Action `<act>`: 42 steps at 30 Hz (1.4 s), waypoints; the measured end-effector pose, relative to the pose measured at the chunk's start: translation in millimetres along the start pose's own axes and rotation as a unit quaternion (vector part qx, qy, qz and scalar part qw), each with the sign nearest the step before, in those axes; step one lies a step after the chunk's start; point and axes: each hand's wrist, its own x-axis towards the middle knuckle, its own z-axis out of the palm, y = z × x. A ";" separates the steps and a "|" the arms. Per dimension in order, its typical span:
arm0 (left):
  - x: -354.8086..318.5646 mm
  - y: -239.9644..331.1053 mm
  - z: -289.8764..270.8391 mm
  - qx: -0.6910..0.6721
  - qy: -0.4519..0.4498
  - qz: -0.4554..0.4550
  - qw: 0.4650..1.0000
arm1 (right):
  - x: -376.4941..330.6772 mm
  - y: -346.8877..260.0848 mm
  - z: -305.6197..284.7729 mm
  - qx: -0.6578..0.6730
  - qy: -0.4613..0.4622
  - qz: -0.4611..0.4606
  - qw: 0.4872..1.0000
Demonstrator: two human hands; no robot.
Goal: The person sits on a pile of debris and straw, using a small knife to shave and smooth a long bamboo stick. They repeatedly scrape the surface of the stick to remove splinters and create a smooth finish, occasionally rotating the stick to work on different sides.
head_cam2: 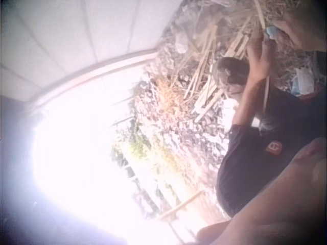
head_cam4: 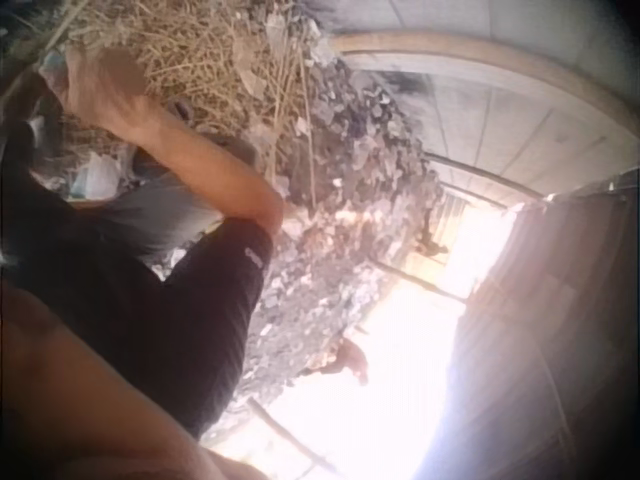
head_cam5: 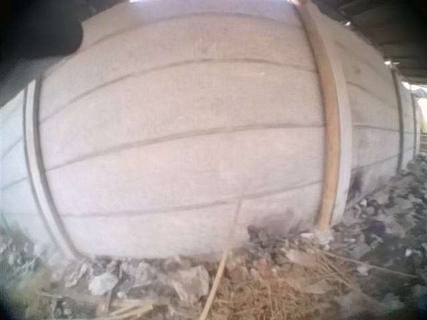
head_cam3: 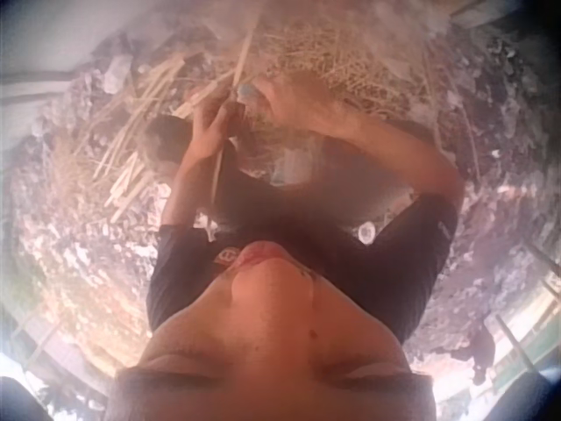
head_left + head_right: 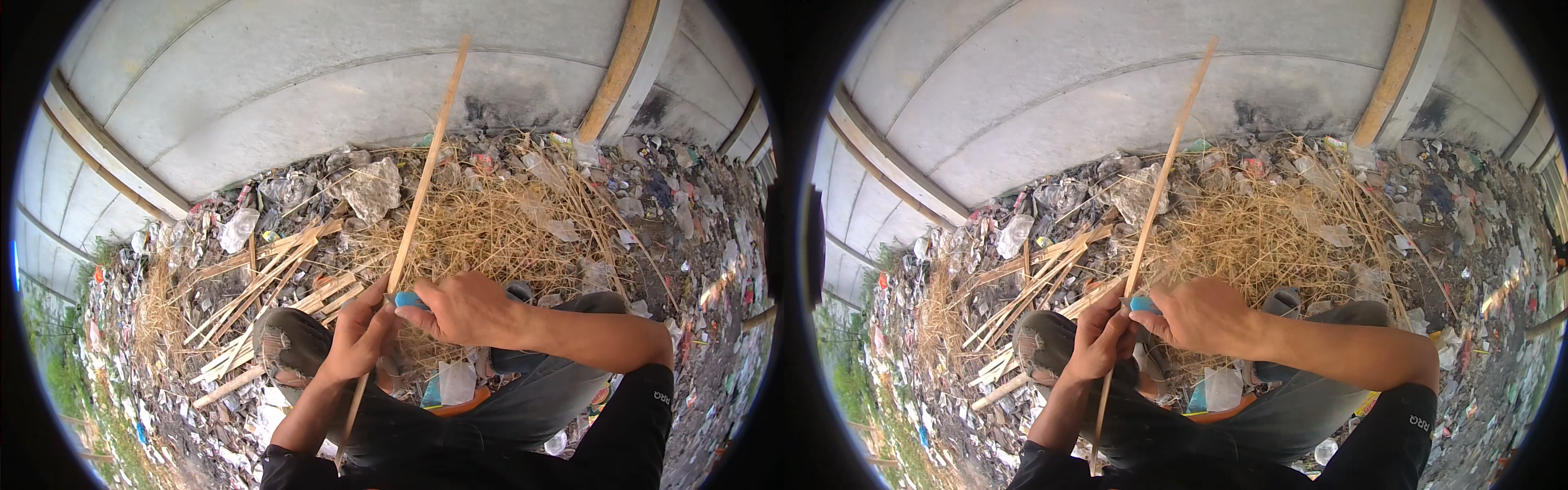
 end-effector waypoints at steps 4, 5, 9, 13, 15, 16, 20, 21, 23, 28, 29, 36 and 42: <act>-0.9 -7.4 -4.7 0.012 0.012 -0.001 1.000 | 11.2 12.5 0.7 -0.033 0.030 -0.035 0.998; 0.8 -4.8 -4.2 0.015 0.009 -0.002 1.000 | 12.1 14.4 0.2 -0.037 0.029 -0.026 0.999; 10.2 6.1 2.9 -0.008 -0.002 0.010 1.000 | 15.8 27.1 1.0 -0.060 0.069 -0.020 0.996; -8.7 2.1 1.4 -0.019 -0.016 -0.038 0.999 | 46.9 76.8 -47.4 -0.022 0.135 0.160 0.978; -31.9 -7.0 0.7 0.015 -0.054 -0.025 0.998 | 38.4 117.1 -101.4 -0.019 0.231 0.220 0.948; -36.4 -10.8 0.9 0.031 -0.071 -0.011 0.997 | 33.5 128.2 -114.6 -0.037 0.268 0.211 0.939; -30.4 -11.9 -5.5 -0.040 0.013 -0.025 0.999 | 10.5 68.8 -70.5 0.024 0.171 0.101 0.980; -28.5 -10.2 -7.0 -0.030 0.022 -0.020 0.999 | 6.8 56.0 -57.3 0.030 0.125 0.065 0.990; -19.9 -6.0 -6.0 -0.023 0.012 0.004 1.000 | -1.1 23.5 -39.5 0.029 0.046 0.050 0.997; -7.1 -10.6 2.2 -0.022 -0.013 0.034 0.999 | -7.3 -13.1 -1.6 0.033 -0.032 0.007 0.999; -7.7 -11.8 3.3 0.011 -0.005 0.024 1.000 | -5.4 -10.0 3.7 0.046 -0.017 0.007 0.999; 3.0 -6.2 9.0 0.010 0.017 0.030 0.999 | 8.4 18.9 -2.3 -0.071 0.042 -0.035 0.996; -54.1 -18.4 3.5 0.015 -0.059 0.016 0.998 | 33.7 97.0 -106.0 -0.070 0.232 0.171 0.955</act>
